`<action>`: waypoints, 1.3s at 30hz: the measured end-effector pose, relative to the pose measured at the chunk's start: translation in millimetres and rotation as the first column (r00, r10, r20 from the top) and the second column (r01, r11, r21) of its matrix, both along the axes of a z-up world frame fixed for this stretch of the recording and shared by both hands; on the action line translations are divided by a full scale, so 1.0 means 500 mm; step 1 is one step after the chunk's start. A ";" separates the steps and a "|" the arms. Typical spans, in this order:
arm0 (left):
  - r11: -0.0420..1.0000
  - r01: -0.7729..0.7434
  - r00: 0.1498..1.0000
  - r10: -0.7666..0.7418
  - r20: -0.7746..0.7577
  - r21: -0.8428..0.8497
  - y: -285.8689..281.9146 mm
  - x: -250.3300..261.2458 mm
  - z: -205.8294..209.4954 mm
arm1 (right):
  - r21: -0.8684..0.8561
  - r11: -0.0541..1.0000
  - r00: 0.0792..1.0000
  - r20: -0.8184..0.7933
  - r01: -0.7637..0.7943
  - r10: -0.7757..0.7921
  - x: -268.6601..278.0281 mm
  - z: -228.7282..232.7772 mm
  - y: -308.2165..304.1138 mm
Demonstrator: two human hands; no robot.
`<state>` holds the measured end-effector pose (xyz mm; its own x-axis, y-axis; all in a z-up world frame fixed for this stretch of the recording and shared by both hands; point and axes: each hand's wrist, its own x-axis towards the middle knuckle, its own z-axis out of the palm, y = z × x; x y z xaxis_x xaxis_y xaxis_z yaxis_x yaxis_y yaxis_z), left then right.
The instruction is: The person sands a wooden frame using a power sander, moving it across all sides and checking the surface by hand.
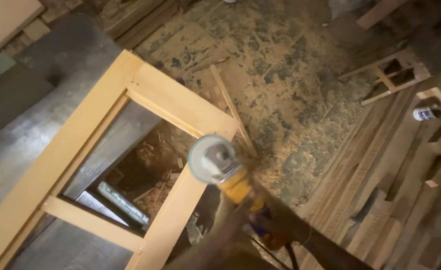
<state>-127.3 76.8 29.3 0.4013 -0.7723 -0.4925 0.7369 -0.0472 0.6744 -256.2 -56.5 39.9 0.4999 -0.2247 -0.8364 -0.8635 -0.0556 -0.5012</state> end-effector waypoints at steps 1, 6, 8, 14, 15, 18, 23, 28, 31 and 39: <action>1.000 0.010 1.000 -0.010 0.007 0.003 -0.001 0.006 0.003 | 0.047 0.998 0.975 0.222 -0.031 0.020 -0.011 -0.010 0.005; 0.999 -0.010 0.992 0.005 -0.128 -0.037 -0.075 0.051 -0.007 | 0.048 0.998 0.933 0.355 0.036 -0.051 0.012 -0.048 -0.052; 0.994 0.040 0.996 -0.031 -0.080 0.104 -0.123 0.053 -0.005 | 0.249 0.923 0.898 0.260 0.293 -0.355 0.018 -0.033 -0.079; 0.938 0.230 0.938 -0.143 -0.316 0.259 -0.024 -0.007 0.034 | 0.049 0.994 0.918 0.391 -0.101 0.074 -0.049 -0.036 -0.062; 0.952 0.192 0.946 -0.116 -0.302 0.237 0.005 -0.015 0.037 | 0.056 0.994 0.918 0.391 -0.094 0.065 -0.056 -0.035 -0.056; 0.971 0.137 0.967 -0.088 -0.237 0.197 0.032 -0.047 0.023 | 0.030 0.973 0.907 0.370 -0.230 0.202 -0.072 -0.012 -0.023; 0.967 0.136 0.986 -0.111 -0.122 0.215 -0.066 -0.009 -0.009 | 0.123 0.991 0.963 0.258 0.044 -0.075 -0.028 -0.020 -0.054; 0.976 -0.052 0.998 0.057 -0.016 0.213 -0.149 0.066 0.014 | 0.208 0.965 0.882 0.411 0.157 -0.232 0.086 -0.013 -0.115; 0.918 -0.014 0.936 0.151 -0.319 0.395 -0.158 0.129 0.005 | 0.132 0.990 0.835 0.539 0.040 -0.106 0.167 -0.020 -0.124; 0.870 -0.492 0.866 0.493 -0.079 0.038 -0.105 0.380 -0.061 | 0.277 0.960 0.744 0.649 -0.040 -0.156 0.479 -0.186 -0.098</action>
<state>62.8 24.2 -1.4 0.6844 -0.4767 -0.5516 0.7204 0.3260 0.6121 -16.9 -105.7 -53.2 0.9388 -0.0995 -0.3299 -0.3062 0.1982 -0.9311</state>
